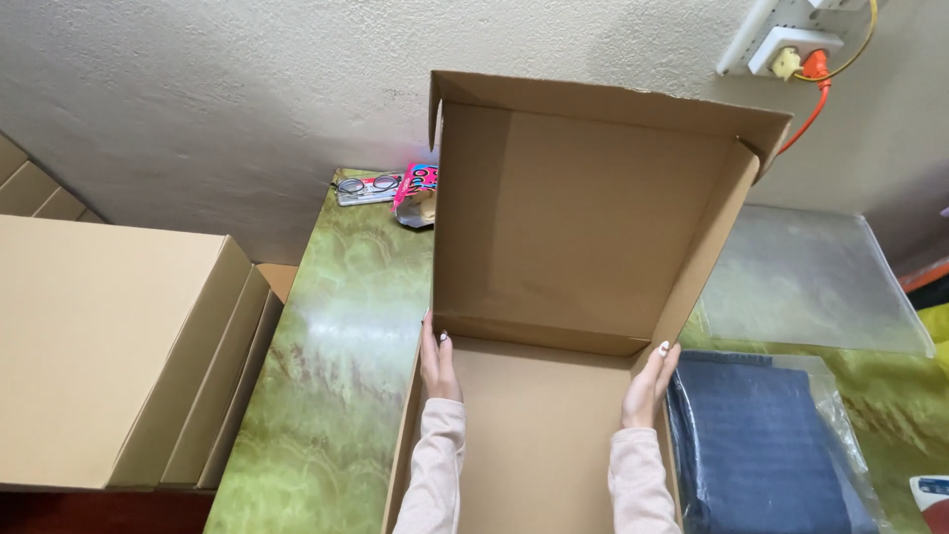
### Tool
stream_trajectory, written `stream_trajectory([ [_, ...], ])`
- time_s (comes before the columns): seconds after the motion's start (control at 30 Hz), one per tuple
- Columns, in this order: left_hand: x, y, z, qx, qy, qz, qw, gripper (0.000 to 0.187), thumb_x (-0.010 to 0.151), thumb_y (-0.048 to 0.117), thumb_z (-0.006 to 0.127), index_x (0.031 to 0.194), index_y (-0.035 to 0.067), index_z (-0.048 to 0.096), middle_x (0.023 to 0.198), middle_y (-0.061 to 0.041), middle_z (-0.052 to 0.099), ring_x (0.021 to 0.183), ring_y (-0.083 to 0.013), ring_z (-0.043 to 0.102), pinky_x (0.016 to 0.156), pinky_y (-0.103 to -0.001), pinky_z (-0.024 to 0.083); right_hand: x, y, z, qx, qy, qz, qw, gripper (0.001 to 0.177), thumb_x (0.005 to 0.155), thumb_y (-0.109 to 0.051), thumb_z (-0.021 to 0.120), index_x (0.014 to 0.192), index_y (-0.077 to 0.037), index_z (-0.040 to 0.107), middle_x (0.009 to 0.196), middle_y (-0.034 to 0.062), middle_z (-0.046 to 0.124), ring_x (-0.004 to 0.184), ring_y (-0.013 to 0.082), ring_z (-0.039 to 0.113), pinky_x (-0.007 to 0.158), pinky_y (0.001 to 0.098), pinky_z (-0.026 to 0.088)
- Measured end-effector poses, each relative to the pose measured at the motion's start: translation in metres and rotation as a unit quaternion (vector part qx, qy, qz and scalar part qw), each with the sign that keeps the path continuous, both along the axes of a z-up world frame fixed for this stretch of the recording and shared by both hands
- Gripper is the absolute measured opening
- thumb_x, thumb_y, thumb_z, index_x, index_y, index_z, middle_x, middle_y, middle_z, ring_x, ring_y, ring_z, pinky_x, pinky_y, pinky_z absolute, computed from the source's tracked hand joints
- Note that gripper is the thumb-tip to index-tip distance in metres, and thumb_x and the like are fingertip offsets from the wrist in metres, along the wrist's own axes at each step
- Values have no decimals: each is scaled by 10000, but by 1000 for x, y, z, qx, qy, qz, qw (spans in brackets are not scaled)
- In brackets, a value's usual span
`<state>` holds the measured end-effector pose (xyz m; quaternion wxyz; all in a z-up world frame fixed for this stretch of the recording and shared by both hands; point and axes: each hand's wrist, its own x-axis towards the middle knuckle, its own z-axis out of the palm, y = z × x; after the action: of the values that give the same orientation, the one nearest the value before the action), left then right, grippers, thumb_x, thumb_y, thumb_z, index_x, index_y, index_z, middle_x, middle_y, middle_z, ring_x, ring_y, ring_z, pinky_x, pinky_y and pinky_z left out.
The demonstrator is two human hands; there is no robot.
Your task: The person folds a pair of blue jeans, slides them into a clear plastic bag, and seals it. The person then picks up a flat cardboard box, assembles it into shape, places the bagged jeans inside, and closes the box lid.
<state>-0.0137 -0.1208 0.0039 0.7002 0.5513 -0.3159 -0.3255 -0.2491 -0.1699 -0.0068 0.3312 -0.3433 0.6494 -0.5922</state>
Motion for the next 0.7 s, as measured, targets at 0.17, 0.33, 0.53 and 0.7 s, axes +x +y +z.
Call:
stream_trajectory([
  [0.17,1,-23,4,23,-78,7,997,491,887,213,364,1344,40,307,1386,-207,266,1296,-356,207,1064,-453,182,8,-23,16,-17,16,2,1000,527,976,-409,328,1399,-121,200,1422,192,182,1305,332,193,1039,446,259],
  [0.33,2,-47,-5,51,-115,17,992,500,880,244,378,1354,105,304,1387,-162,267,1299,-324,223,1071,-436,175,18,-38,32,-3,68,6,998,484,967,-358,357,1382,-136,243,1407,199,215,1293,312,235,1059,401,245],
  [0.53,4,-69,-9,73,-138,19,988,503,882,258,387,1363,144,299,1380,-137,273,1296,-310,239,1066,-426,179,20,-64,29,30,123,15,992,506,937,-354,405,1378,-145,270,1388,212,265,1247,349,312,1051,411,266],
  [0.7,6,-84,-16,117,-146,22,982,522,892,286,388,1384,185,247,1401,-119,244,1305,-295,228,1065,-420,195,26,-68,43,35,108,24,993,520,915,-335,461,1361,-118,303,1352,227,322,1247,320,324,1036,392,277],
])
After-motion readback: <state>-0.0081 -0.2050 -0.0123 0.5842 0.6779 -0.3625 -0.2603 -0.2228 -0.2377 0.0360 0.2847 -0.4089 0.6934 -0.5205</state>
